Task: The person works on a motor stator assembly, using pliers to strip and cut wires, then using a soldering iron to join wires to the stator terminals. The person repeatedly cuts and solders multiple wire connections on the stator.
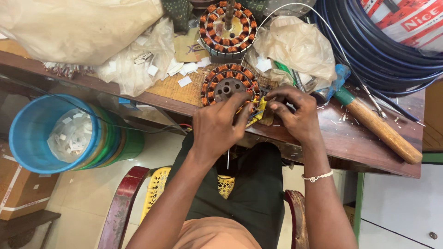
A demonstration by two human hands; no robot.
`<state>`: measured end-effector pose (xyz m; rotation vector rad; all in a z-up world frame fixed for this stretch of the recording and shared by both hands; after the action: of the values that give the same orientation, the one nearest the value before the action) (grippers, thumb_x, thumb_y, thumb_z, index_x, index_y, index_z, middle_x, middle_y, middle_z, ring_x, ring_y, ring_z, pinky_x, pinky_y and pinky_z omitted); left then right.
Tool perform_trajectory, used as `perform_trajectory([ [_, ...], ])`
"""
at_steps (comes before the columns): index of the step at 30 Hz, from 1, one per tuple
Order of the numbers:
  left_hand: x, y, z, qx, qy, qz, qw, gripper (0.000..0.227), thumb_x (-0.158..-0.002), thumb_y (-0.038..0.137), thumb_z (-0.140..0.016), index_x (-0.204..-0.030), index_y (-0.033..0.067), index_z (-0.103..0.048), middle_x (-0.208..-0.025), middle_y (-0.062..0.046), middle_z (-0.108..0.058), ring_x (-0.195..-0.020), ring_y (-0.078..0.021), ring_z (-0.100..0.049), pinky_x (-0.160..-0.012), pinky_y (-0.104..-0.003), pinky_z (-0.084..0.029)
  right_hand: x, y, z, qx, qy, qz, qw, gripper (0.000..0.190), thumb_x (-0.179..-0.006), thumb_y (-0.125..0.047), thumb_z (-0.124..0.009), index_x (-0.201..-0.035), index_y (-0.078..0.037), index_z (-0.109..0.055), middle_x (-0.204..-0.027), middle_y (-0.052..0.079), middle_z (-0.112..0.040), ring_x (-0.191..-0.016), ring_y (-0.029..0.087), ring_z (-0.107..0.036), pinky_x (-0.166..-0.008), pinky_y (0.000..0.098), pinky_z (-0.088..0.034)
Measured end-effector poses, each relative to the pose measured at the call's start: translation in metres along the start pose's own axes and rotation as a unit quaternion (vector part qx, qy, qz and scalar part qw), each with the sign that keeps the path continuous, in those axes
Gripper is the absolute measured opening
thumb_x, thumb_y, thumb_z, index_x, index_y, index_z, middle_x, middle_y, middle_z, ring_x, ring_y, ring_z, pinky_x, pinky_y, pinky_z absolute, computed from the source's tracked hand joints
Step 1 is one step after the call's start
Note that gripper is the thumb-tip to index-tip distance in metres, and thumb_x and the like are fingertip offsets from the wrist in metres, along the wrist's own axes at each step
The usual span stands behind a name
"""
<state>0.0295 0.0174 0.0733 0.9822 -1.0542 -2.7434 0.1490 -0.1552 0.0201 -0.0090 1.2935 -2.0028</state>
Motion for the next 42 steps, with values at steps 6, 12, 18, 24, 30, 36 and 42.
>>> perform_trajectory([
  [6,-0.003,-0.004,-0.013,-0.014,-0.022,-0.002,1.000,0.025,-0.092,0.025,-0.077,-0.115,0.0172,-0.070,-0.076,-0.010,-0.072,-0.066,-0.0302,-0.071,-0.056,-0.044,-0.052,-0.014,-0.019,-0.003,0.016,-0.024,0.042,0.999,0.019,-0.089,-0.007,-0.079,-0.106,-0.001,-0.073,-0.103,0.008,-0.076,-0.095,0.017,-0.073,-0.085,0.0315,-0.058],
  [12,0.002,-0.014,-0.020,0.026,-0.001,0.014,1.000,0.026,-0.092,0.026,-0.077,-0.115,0.0174,-0.071,-0.085,-0.010,-0.076,-0.069,-0.0293,-0.073,-0.060,-0.042,-0.054,-0.022,-0.021,-0.008,0.064,-0.047,0.046,0.996,0.014,-0.092,-0.008,-0.079,-0.102,-0.001,-0.072,-0.099,0.008,-0.076,-0.091,0.018,-0.074,-0.081,0.0309,-0.058],
  [18,-0.003,-0.029,-0.032,0.068,-0.042,0.103,0.991,0.022,-0.086,0.029,-0.080,-0.105,0.0180,-0.076,-0.073,-0.009,-0.072,-0.065,-0.0275,-0.072,-0.059,-0.040,-0.055,-0.023,-0.026,-0.010,0.048,-0.064,0.046,0.996,0.017,-0.090,-0.010,-0.080,-0.102,-0.002,-0.070,-0.101,0.008,-0.075,-0.094,0.019,-0.074,-0.084,0.0320,-0.058],
  [24,-0.005,-0.026,-0.032,0.107,-0.057,0.109,0.987,0.017,-0.086,0.023,-0.076,-0.101,0.0177,-0.074,-0.071,-0.008,-0.070,-0.061,-0.0262,-0.072,-0.059,-0.039,-0.054,-0.023,-0.032,-0.008,0.038,-0.091,0.054,0.994,0.023,-0.087,-0.012,-0.080,-0.105,-0.002,-0.071,-0.103,0.009,-0.076,-0.096,0.021,-0.074,-0.084,0.0344,-0.057],
  [30,-0.001,-0.022,-0.030,0.096,-0.031,0.080,0.992,0.019,-0.083,0.019,-0.075,-0.101,0.0167,-0.072,-0.068,-0.007,-0.069,-0.064,-0.0279,-0.071,-0.059,-0.041,-0.054,-0.025,-0.028,-0.012,0.107,-0.100,0.030,0.989,0.017,-0.091,-0.009,-0.078,-0.104,-0.002,-0.070,-0.097,0.010,-0.075,-0.088,0.024,-0.074,-0.078,0.0360,-0.056],
  [36,0.000,-0.021,-0.022,0.177,0.026,0.081,0.980,0.016,-0.092,0.017,-0.071,-0.108,0.0147,-0.069,-0.077,-0.004,-0.072,-0.065,-0.0165,-0.074,-0.061,-0.031,-0.057,-0.024,-0.033,-0.013,0.109,-0.097,0.059,0.988,0.016,-0.093,-0.008,-0.076,-0.105,-0.002,-0.068,-0.098,0.011,-0.074,-0.090,0.027,-0.073,-0.078,0.0374,-0.055],
  [42,0.000,-0.020,-0.019,0.190,-0.044,0.120,0.973,0.047,-0.087,0.019,-0.076,-0.132,0.0134,-0.063,-0.068,-0.004,-0.070,-0.054,-0.0161,-0.068,-0.054,-0.031,-0.053,-0.020,-0.032,-0.002,0.048,-0.032,0.057,0.997,0.014,-0.103,-0.006,-0.065,-0.115,-0.002,-0.071,-0.108,0.009,-0.077,-0.098,0.021,-0.076,-0.086,0.0316,-0.061],
])
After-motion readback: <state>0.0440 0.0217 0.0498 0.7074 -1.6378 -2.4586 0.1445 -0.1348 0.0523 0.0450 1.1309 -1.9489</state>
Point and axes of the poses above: each hand's wrist, its own x-axis away from the middle knuckle, its own z-axis out of the back of the hand, y = z × x, the point moved 7 cm from there along -x, towards the middle knuckle
